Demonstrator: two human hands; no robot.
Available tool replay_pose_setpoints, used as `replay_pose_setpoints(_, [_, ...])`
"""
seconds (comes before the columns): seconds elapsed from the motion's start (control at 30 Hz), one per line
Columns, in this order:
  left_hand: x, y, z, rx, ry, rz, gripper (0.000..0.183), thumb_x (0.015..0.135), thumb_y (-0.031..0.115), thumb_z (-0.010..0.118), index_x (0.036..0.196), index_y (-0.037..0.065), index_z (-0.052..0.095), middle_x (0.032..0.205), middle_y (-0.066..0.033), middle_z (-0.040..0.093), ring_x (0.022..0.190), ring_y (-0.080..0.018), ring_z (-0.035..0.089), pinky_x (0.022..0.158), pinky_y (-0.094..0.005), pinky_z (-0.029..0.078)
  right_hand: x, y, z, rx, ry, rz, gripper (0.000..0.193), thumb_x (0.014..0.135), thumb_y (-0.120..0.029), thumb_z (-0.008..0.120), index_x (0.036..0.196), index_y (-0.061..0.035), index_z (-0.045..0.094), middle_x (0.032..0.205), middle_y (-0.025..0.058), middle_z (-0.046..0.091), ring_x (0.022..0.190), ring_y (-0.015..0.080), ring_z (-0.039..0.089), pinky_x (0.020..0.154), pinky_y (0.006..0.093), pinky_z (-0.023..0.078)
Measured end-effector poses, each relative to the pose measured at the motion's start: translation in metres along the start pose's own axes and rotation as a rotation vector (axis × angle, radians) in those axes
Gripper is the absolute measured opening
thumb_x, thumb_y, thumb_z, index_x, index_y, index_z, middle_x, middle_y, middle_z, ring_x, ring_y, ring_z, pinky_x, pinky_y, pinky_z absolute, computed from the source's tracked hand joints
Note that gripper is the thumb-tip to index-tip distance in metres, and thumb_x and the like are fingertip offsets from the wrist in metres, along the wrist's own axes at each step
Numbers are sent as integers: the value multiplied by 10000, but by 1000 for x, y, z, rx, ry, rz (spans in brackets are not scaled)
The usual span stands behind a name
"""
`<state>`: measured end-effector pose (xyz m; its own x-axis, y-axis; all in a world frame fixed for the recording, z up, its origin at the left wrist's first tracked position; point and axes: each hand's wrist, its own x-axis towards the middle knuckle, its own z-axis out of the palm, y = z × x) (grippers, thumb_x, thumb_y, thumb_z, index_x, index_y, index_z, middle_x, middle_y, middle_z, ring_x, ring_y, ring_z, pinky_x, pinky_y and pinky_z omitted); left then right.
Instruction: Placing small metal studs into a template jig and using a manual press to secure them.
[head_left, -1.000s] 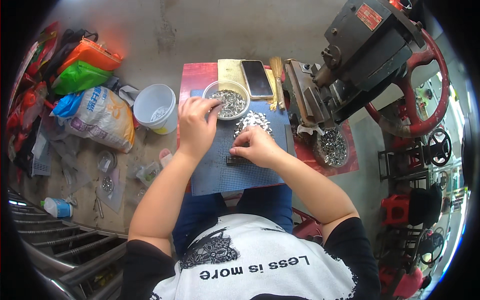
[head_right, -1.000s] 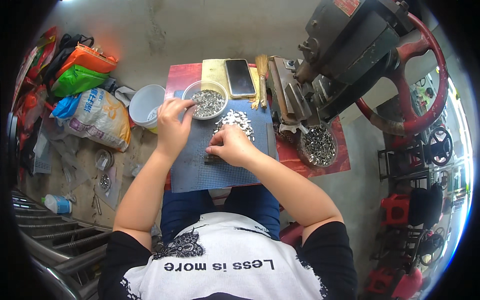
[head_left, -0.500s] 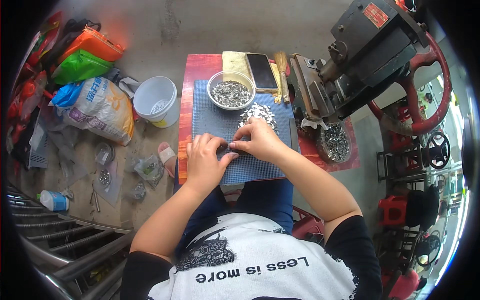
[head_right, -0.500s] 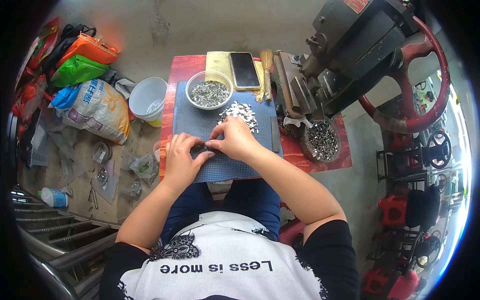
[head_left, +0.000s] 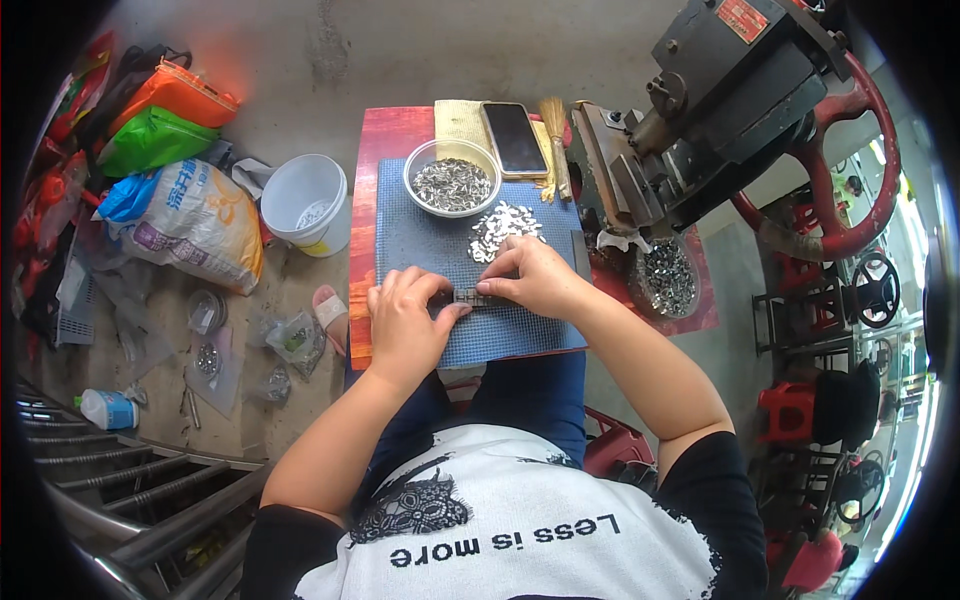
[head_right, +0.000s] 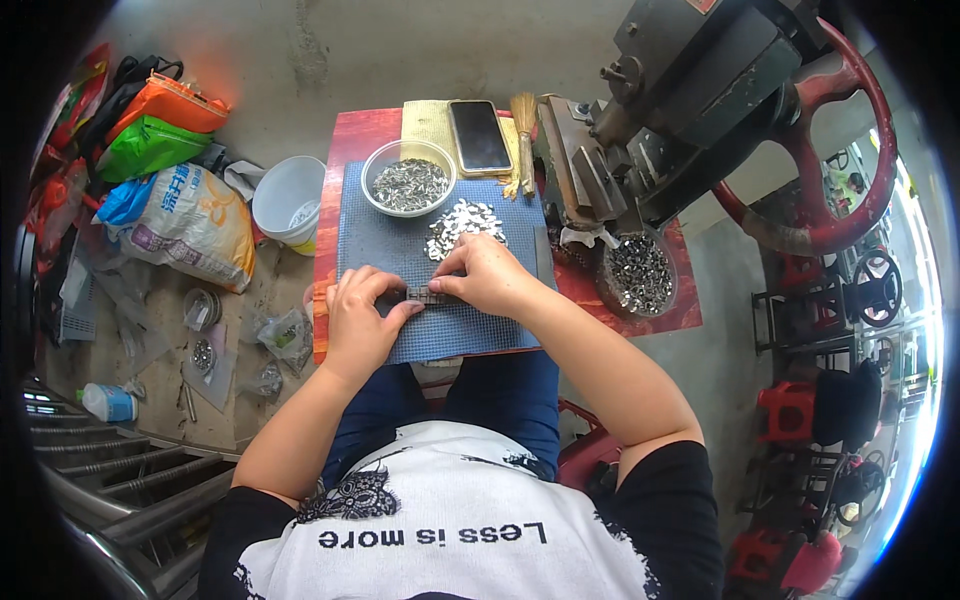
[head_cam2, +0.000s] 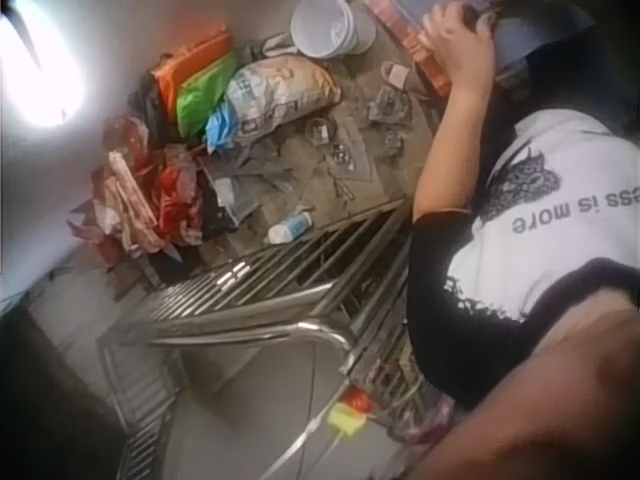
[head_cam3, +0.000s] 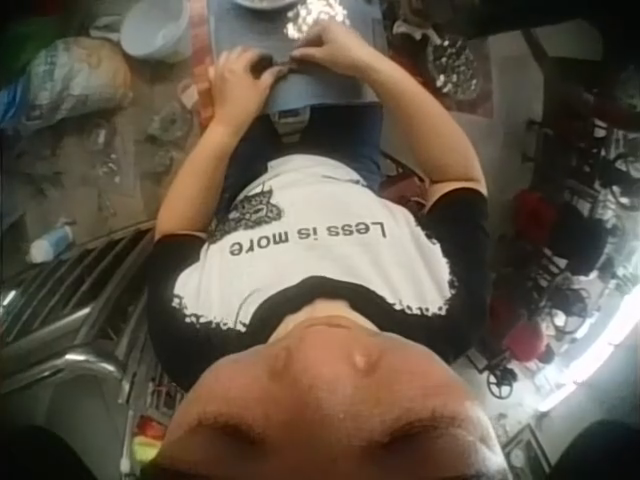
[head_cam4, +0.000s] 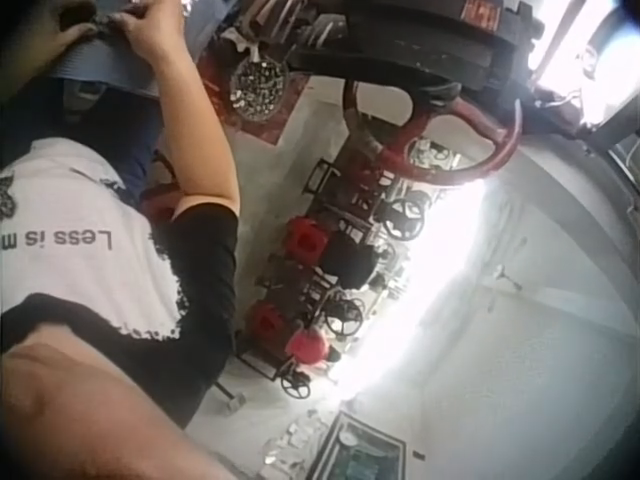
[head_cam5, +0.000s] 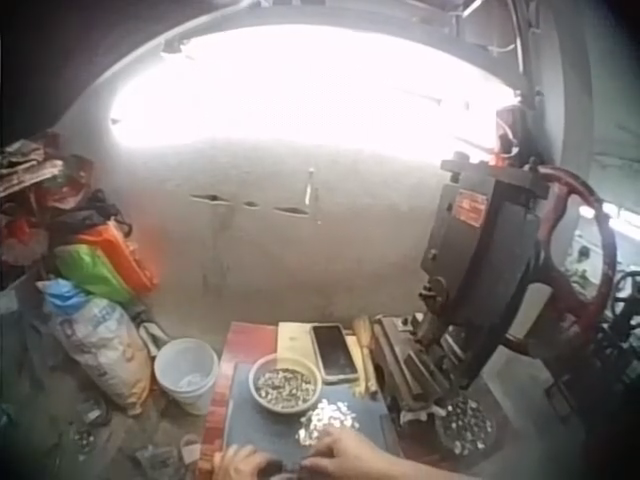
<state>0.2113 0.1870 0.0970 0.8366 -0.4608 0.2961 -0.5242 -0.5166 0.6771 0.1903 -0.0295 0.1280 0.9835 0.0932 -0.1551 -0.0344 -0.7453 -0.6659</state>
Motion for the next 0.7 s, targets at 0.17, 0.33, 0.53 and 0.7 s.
replay_pose_setpoints(0.17, [0, 0, 0, -1, -1, 2, 230, 754, 268, 834, 889, 113, 732, 924, -5, 660, 940, -233, 579, 858, -391, 363, -2, -14, 4, -53, 61, 61, 226, 817, -269, 828, 903, -65, 783, 953, 128, 624, 929, 270, 605, 828, 380, 488])
replay_pose_setpoints(0.33, [0, 0, 0, -14, -2, -3, 226, 752, 260, 834, 893, 115, 732, 922, -2, 659, 933, -229, 576, 859, -391, 361, -4, -5, 6, -97, 85, -5, 226, 820, -277, 822, 914, -79, 768, 969, 120, 614, 990, 291, 582, 875, 395, 475])
replay_pose_setpoints(0.53, [0, 0, -1, -15, 11, 2, 227, 748, 256, 834, 887, 111, 727, 913, 0, 657, 922, -228, 571, 854, -390, 354, -12, 7, -7, -126, 73, -38, 200, 820, -258, 816, 923, -92, 772, 966, 105, 614, 1005, 284, 577, 906, 391, 472])
replay_pose_setpoints(0.7, [1, 2, -1, -6, -4, -1, 226, 748, 251, 833, 888, 108, 726, 905, -2, 655, 922, -228, 572, 853, -392, 354, -16, 13, -16, -98, 27, -15, 201, 821, -260, 814, 940, -101, 782, 941, 100, 618, 1009, 274, 576, 912, 384, 472])
